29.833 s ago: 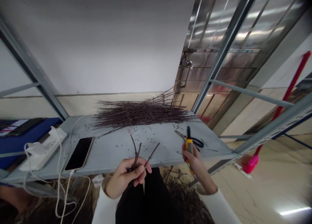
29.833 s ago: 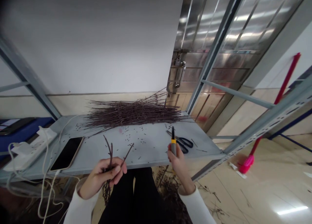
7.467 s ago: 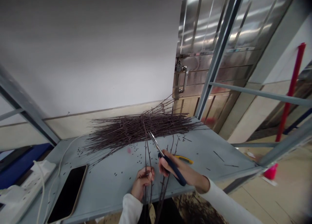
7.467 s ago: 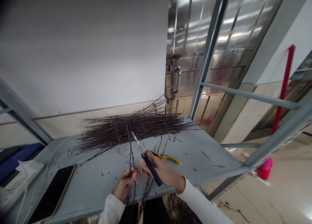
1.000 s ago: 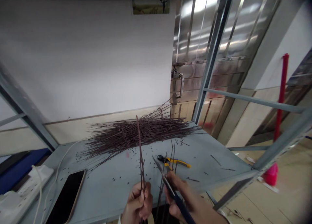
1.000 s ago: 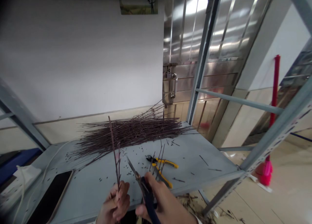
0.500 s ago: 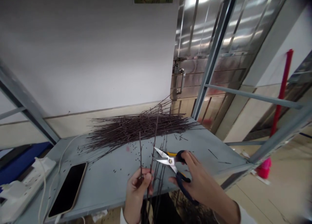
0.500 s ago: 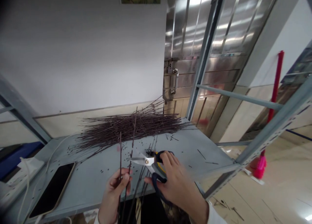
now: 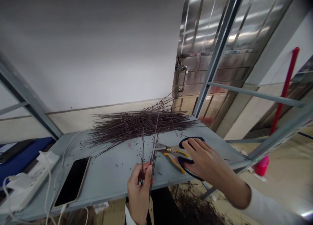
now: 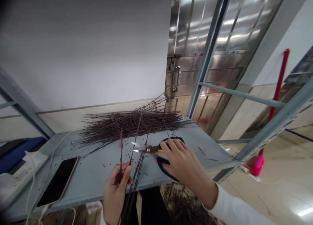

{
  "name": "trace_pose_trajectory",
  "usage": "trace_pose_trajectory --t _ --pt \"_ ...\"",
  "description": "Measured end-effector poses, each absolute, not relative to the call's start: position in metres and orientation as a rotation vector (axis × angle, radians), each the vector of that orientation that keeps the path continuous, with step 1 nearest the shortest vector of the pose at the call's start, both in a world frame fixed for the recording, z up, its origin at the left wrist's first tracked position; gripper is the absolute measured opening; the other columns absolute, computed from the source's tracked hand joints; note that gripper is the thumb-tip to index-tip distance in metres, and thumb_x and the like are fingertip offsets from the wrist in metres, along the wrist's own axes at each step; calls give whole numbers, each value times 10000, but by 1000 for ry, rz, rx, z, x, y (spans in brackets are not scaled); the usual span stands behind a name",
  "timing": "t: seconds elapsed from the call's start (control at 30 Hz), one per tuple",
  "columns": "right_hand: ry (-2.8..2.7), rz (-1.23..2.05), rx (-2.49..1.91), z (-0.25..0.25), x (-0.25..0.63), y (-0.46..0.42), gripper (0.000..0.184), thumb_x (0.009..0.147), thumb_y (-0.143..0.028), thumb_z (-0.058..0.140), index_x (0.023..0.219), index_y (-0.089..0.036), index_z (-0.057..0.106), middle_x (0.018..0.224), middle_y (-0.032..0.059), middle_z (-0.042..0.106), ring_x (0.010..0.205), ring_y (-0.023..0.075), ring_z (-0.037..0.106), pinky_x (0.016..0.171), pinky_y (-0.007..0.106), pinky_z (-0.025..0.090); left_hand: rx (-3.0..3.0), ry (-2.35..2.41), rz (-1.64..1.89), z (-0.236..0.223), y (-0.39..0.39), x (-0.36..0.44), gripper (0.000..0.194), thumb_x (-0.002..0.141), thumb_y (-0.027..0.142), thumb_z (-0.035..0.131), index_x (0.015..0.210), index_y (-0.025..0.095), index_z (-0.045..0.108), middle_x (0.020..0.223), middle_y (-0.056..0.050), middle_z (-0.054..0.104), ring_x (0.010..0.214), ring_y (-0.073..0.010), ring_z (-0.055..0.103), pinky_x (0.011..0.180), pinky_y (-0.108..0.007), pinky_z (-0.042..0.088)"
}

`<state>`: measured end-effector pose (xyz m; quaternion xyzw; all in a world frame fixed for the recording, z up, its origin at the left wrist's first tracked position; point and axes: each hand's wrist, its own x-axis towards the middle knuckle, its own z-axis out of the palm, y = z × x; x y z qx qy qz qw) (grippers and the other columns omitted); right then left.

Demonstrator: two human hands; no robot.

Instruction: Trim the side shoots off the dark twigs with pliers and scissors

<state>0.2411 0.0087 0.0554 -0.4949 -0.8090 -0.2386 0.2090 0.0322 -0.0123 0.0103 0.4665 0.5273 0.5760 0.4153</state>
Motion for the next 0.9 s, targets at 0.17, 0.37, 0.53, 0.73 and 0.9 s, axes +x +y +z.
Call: trace_pose_trajectory --t 0.17,0.37,0.53,0.73,0.9 --pt "-2305 -606 -1349 60 247 9 112 826 -240 580 922 -204 537 802 62 637 749 226 614 659 318 432 1162 1298 1458 8 -12 33 408 693 564 676 771 163 682 567 6 561 504 -126 499 519 -220 440" --pt "-2241 -465 -1356 45 247 8 182 889 -376 504 847 -208 560 664 37 670 574 178 631 476 255 322 1121 1288 1426 5 -9 29 418 687 566 681 766 156 677 502 27 511 472 -117 471 463 -207 397" --pt "-2057 -82 -1474 36 240 10 360 849 -544 504 692 -220 522 506 -13 608 414 140 559 429 246 277 1068 1259 1425 10 -9 27 423 665 555 704 786 150 680 457 38 503 451 -110 459 453 -205 388" --pt "-1528 747 -1312 36 214 30 350 718 -500 687 663 -223 479 681 25 693 634 185 644 580 278 487 1015 1208 1360 18 -4 30 420 606 548 740 730 151 685 450 44 510 423 -97 453 451 -212 395" --pt "-1246 1050 -1021 46 179 51 400 608 -463 785 701 -203 496 853 65 714 784 203 667 737 324 527 981 1189 1339 12 3 27 372 591 493 766 719 155 682 538 21 591 433 -92 503 464 -216 422"
